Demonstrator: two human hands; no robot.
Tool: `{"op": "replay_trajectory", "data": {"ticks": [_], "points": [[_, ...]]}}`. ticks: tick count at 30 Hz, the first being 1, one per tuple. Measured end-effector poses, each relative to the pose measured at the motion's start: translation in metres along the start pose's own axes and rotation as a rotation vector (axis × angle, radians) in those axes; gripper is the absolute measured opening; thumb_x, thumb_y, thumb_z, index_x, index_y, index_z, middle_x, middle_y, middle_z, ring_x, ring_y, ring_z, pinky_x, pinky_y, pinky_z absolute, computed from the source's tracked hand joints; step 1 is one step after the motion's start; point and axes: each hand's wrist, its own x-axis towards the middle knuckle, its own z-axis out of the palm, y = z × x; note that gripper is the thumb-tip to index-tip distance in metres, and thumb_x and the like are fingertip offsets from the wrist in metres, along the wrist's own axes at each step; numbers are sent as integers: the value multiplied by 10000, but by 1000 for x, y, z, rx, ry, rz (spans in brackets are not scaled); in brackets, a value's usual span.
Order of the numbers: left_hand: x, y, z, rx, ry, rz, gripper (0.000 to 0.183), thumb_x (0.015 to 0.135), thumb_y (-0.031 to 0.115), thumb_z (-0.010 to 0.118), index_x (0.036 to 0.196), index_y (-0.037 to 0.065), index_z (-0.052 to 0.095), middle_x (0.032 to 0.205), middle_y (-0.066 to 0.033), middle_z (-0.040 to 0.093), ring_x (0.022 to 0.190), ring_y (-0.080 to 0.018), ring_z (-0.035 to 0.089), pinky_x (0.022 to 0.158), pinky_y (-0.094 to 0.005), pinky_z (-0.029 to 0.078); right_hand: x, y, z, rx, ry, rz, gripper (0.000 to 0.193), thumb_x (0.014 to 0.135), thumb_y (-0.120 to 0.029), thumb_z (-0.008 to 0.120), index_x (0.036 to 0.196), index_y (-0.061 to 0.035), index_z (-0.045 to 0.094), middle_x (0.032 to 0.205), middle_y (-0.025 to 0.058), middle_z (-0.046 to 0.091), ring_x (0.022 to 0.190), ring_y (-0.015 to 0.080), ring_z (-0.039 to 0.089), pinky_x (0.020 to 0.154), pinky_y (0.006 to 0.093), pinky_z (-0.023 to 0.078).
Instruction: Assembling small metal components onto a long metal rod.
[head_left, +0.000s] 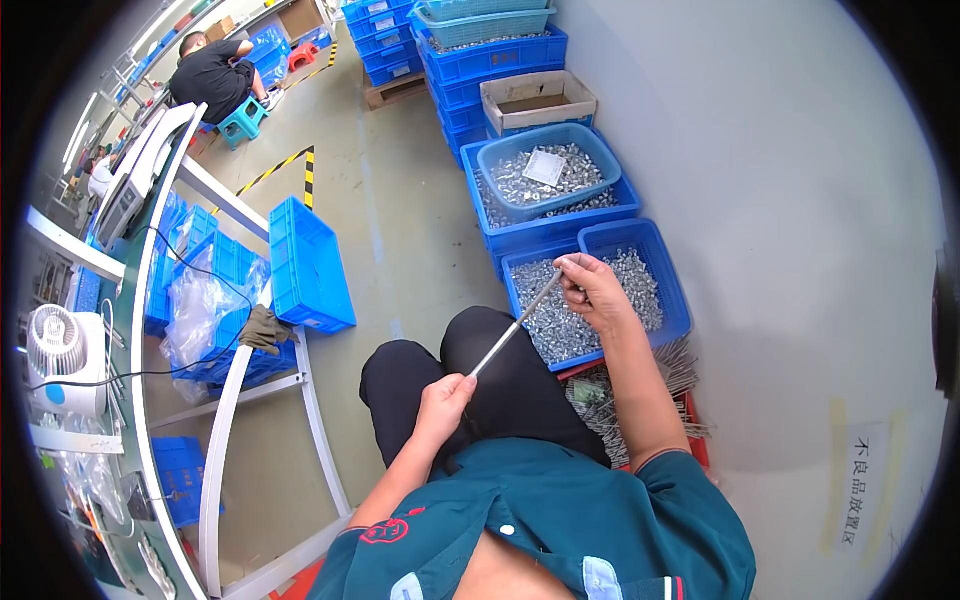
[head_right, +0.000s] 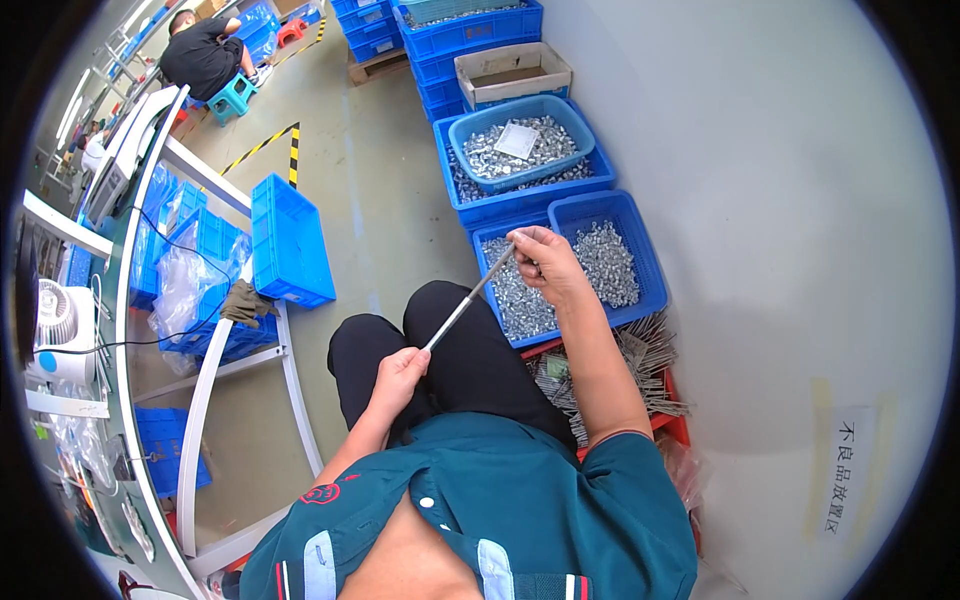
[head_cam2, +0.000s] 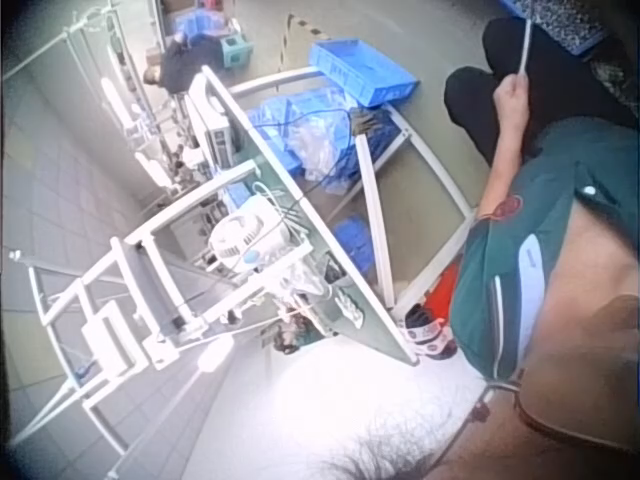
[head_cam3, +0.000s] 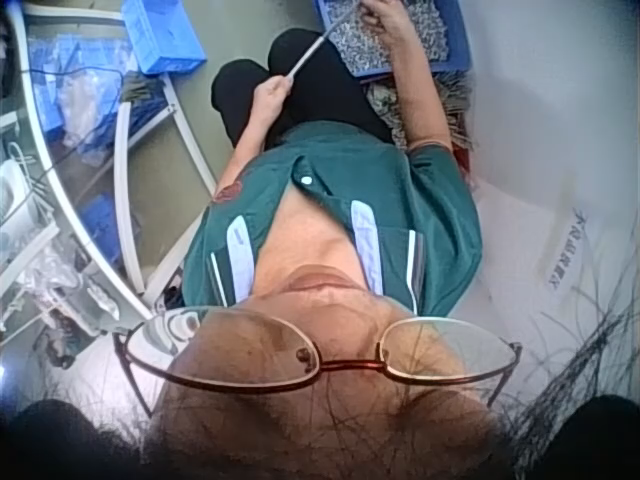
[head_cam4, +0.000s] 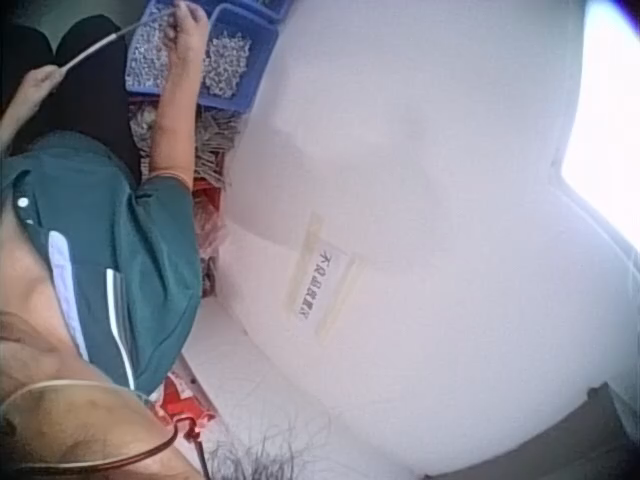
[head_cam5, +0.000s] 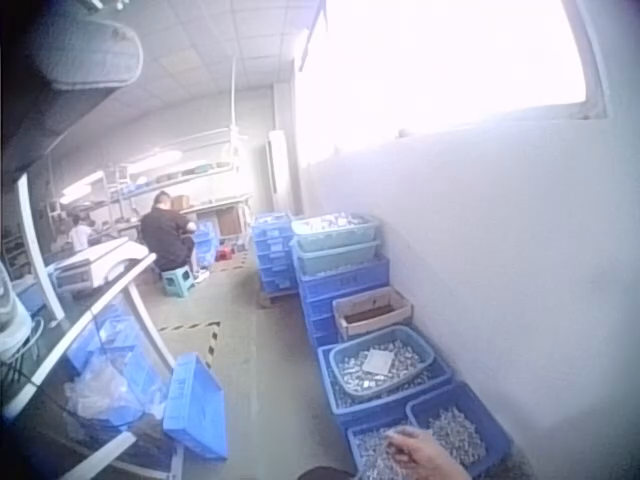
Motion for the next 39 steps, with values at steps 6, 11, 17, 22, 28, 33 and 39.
{"op": "replay_trajectory", "data": {"ticks": [6,11,17,22,28,33,39], "points": [[8,6,11,-71,22,79,341,909,252,526,636,49,512,546,54,403,513,-34,342,465,-216,280,-4,3,17,-72,-69,-18,132,847,-136,604,902,-19,580,628,-7,491,435,32,383,353,159,232],[24,23,17,-182,13,6,351,905,270,527,635,49,495,547,47,403,519,-42,353,470,-228,292,-14,16,37,-182,-186,140,166,856,-157,593,968,-35,605,620,-20,484,434,26,379,358,157,224],[23,21,8,-197,11,-9,358,903,267,530,621,51,486,547,48,399,515,-36,348,465,-222,282,-4,9,0,23,17,215,210,897,-176,503,1001,-1,549,757,57,533,496,57,412,354,149,262],[13,11,5,-138,26,4,351,898,252,534,624,37,494,547,42,404,523,-43,352,470,-232,291,7,19,-23,274,-39,169,164,871,-93,486,991,13,521,760,75,529,482,64,415,338,157,271],[3,-3,-1,-75,12,4,342,907,265,526,630,65,508,536,64,391,487,-27,324,444,-210,248,18,30,-37,616,-187,193,171,909,-192,517,982,-41,549,731,21,495,472,59,382,337,155,247],[-2,-6,0,-68,-14,-9,336,905,262,531,640,54,521,546,60,409,507,-31,345,461,-214,281,19,27,-25,703,-142,171,188,905,-237,536,985,-70,568,708,4,490,499,54,379,360,159,261],[0,-4,0,-61,-19,-30,344,895,249,545,636,26,512,551,39,419,536,-46,365,485,-238,310,17,28,-17,680,-180,202,204,910,-231,525,997,-62,599,722,12,538,510,54,374,372,160,269]]}}
